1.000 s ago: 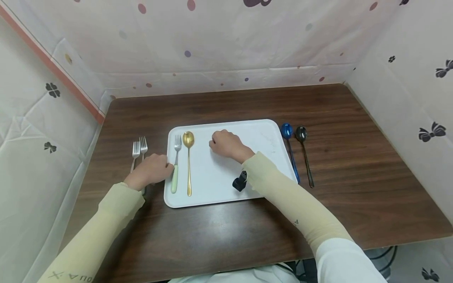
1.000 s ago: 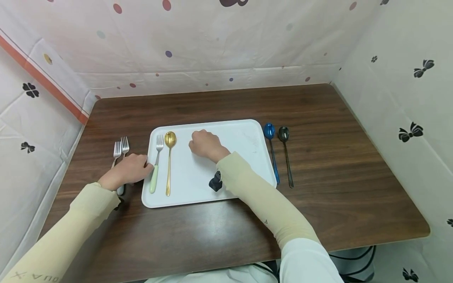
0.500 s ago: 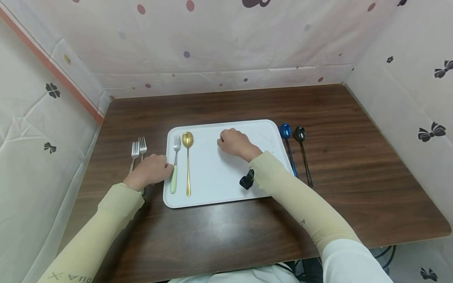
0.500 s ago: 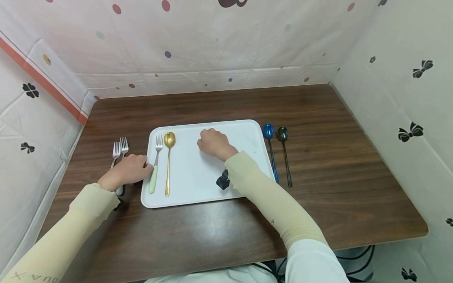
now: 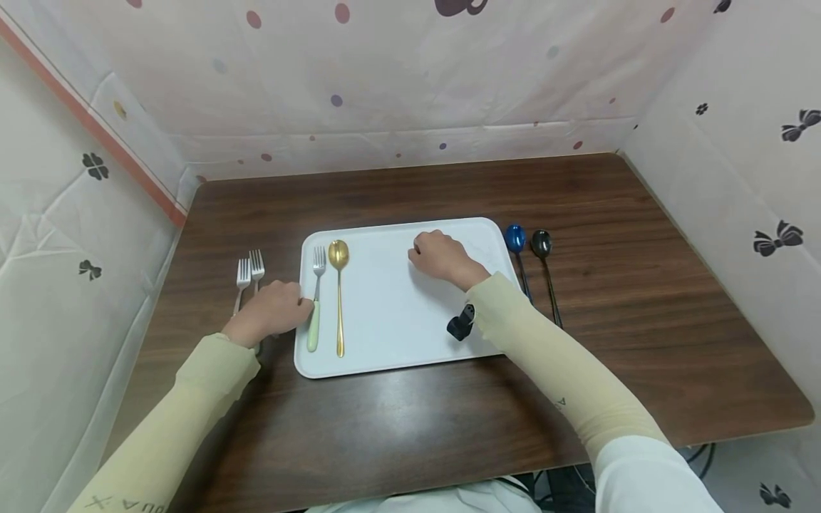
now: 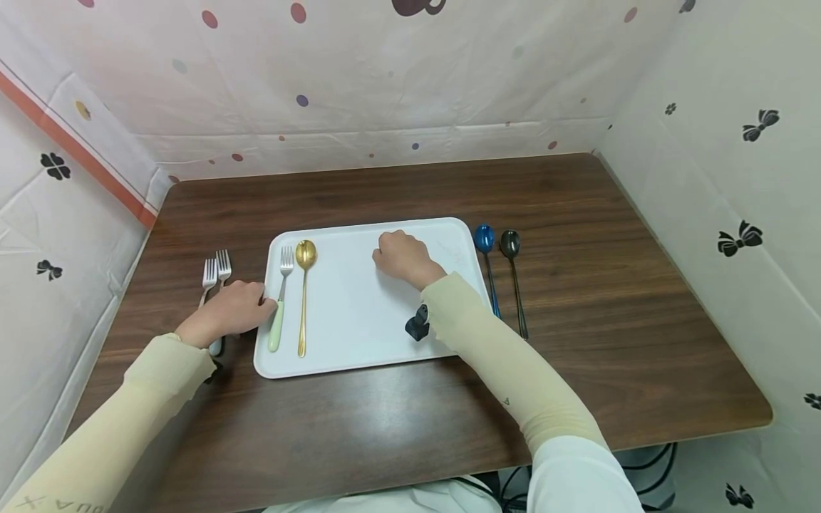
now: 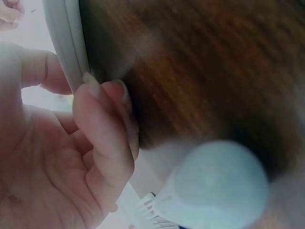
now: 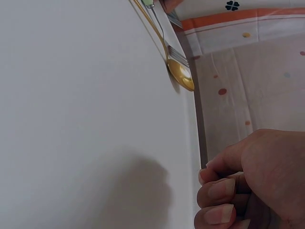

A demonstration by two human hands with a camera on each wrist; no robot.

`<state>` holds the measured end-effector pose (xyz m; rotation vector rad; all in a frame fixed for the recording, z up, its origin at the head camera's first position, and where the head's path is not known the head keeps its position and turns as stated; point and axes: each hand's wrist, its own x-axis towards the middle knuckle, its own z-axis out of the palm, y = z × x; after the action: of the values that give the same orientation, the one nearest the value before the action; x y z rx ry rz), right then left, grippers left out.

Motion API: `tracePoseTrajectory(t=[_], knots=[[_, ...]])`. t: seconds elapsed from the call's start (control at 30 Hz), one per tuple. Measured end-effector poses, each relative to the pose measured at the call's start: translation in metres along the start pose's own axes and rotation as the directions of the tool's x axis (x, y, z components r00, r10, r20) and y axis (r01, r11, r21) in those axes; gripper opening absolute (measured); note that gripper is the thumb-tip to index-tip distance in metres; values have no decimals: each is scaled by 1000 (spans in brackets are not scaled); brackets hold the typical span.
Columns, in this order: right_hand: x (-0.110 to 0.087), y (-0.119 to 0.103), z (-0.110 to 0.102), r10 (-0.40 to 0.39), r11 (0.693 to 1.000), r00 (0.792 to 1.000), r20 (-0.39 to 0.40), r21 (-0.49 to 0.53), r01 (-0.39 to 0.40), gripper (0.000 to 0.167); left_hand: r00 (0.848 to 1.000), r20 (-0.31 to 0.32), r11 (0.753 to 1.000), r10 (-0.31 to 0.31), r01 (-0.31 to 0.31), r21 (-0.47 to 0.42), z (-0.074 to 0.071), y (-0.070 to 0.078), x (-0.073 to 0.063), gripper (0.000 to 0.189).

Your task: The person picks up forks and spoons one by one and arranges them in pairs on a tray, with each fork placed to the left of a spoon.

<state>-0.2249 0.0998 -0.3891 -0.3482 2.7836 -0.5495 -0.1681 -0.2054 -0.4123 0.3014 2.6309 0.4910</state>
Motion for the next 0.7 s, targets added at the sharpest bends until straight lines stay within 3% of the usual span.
tracePoseTrajectory(t=[0.7], knots=[[-17,45,-18,81,996,997,-5,-25,-81,30,999,-8,999,37,-36,28,-2,1,2,27]])
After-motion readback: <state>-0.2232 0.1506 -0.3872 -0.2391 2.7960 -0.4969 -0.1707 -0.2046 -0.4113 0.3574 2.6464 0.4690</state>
